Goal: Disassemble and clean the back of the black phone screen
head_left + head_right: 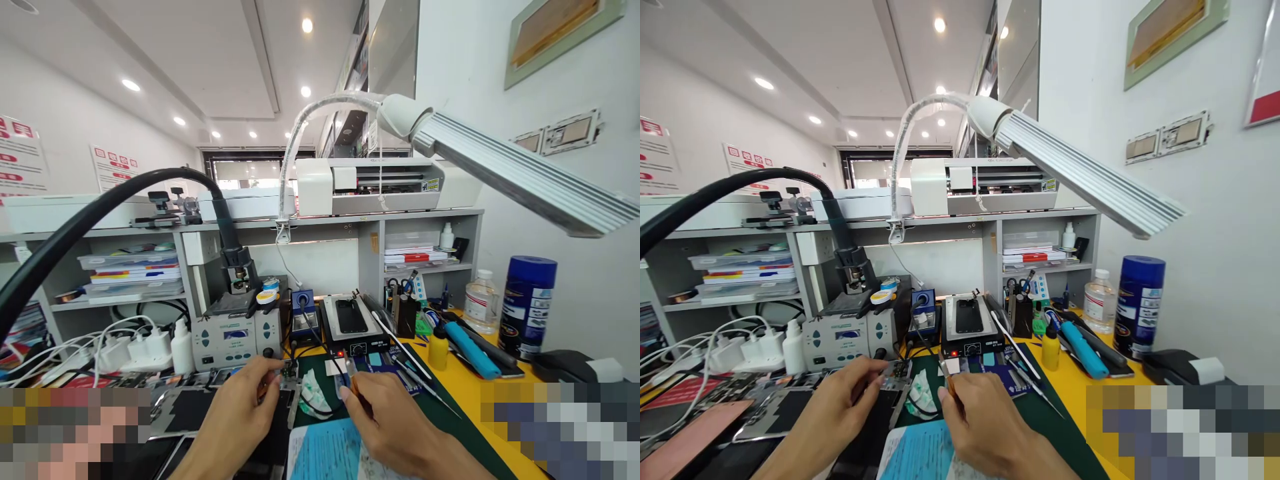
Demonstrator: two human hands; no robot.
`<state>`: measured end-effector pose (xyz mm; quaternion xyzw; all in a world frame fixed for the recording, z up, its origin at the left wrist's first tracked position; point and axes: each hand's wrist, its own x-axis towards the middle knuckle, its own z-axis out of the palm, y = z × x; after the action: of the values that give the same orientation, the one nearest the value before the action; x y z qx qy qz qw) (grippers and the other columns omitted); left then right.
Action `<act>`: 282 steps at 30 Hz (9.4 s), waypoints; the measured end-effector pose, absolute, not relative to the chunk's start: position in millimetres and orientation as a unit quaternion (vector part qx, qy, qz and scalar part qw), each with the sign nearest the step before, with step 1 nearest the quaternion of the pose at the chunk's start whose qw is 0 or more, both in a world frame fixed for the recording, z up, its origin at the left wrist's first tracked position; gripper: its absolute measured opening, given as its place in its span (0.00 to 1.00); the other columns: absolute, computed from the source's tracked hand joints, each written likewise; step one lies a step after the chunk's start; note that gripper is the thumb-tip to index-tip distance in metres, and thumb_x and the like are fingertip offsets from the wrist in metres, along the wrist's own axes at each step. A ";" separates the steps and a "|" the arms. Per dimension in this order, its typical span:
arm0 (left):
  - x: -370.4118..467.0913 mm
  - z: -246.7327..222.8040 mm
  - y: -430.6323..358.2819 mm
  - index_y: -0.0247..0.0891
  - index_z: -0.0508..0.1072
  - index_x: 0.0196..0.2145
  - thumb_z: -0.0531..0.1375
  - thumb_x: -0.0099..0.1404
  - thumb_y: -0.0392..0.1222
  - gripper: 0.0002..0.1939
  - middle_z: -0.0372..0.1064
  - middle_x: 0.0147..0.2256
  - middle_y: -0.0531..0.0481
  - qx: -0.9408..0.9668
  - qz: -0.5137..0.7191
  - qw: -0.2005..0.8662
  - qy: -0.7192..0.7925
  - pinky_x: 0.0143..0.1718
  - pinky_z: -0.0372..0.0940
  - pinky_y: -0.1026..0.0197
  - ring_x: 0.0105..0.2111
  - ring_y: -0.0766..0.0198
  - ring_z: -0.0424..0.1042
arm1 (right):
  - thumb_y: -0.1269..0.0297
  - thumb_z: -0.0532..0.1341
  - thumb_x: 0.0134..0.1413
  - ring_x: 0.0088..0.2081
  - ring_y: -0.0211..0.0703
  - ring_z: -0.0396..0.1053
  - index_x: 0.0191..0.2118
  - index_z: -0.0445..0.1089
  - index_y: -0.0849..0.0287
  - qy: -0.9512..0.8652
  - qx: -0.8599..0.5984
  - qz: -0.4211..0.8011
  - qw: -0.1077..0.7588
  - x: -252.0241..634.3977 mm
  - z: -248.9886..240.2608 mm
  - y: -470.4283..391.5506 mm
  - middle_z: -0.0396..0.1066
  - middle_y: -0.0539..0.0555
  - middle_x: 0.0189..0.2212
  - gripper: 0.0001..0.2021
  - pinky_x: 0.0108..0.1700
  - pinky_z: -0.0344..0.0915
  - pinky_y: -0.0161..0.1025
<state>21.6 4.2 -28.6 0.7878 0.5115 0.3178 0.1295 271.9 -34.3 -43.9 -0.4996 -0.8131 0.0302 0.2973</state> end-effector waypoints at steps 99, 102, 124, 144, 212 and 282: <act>61.5 -41.6 -17.0 0.40 0.59 0.22 0.53 0.66 0.64 0.26 0.49 0.23 0.57 0.695 0.397 0.404 0.444 0.26 0.49 0.65 0.25 0.66 0.50 | 0.55 0.47 0.69 0.23 0.37 0.56 0.26 0.56 0.57 -0.824 -0.504 0.032 0.255 272.0 -44.8 -38.9 0.62 0.47 0.21 0.20 0.29 0.42 0.39; 60.7 -40.1 -19.6 0.40 0.57 0.22 0.51 0.68 0.62 0.25 0.50 0.24 0.56 0.731 0.388 0.346 0.443 0.30 0.52 0.63 0.28 0.64 0.52 | 0.54 0.45 0.71 0.24 0.37 0.56 0.26 0.56 0.57 -0.826 -0.505 0.041 0.247 272.4 -43.2 -40.3 0.61 0.47 0.21 0.21 0.29 0.43 0.39; 67.6 -43.4 -11.8 0.39 0.65 0.18 0.60 0.57 0.67 0.28 0.49 0.09 0.61 0.545 0.414 0.581 0.441 0.12 0.35 0.68 0.09 0.74 0.45 | 0.58 0.48 0.69 0.29 0.43 0.66 0.31 0.61 0.57 -0.820 -0.499 0.047 0.277 270.1 -41.8 -41.5 0.69 0.51 0.27 0.15 0.32 0.50 0.39; 66.8 -33.5 -19.9 0.38 0.69 0.26 0.60 0.61 0.63 0.24 0.54 0.13 0.61 0.605 0.444 0.512 0.418 0.15 0.40 0.66 0.13 0.74 0.46 | 0.60 0.45 0.70 0.29 0.43 0.67 0.32 0.63 0.57 -0.822 -0.469 0.087 0.311 270.1 -39.7 -43.0 0.69 0.52 0.28 0.16 0.33 0.54 0.40; 65.2 -26.6 -29.6 0.37 0.72 0.34 0.66 0.59 0.50 0.14 0.61 0.14 0.58 0.517 0.442 0.657 0.326 0.10 0.51 0.70 0.12 0.72 0.57 | 0.50 0.73 0.44 0.17 0.33 0.66 0.29 0.66 0.60 -0.600 -0.389 0.579 0.391 253.4 -41.0 -45.7 0.70 0.47 0.18 0.21 0.19 0.57 0.29; 69.4 -28.2 -32.3 0.37 0.69 0.23 0.62 0.62 0.57 0.20 0.62 0.12 0.55 0.572 0.463 0.562 0.377 0.16 0.56 0.66 0.13 0.69 0.59 | 0.52 0.72 0.47 0.15 0.32 0.61 0.30 0.65 0.59 -0.600 -0.419 0.567 0.379 254.5 -37.6 -45.6 0.70 0.46 0.15 0.18 0.18 0.56 0.29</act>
<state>69.4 -32.3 -28.2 0.5722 0.3771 0.4635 0.5618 254.5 -45.6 -37.6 -0.4187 -0.6000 0.5668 0.3786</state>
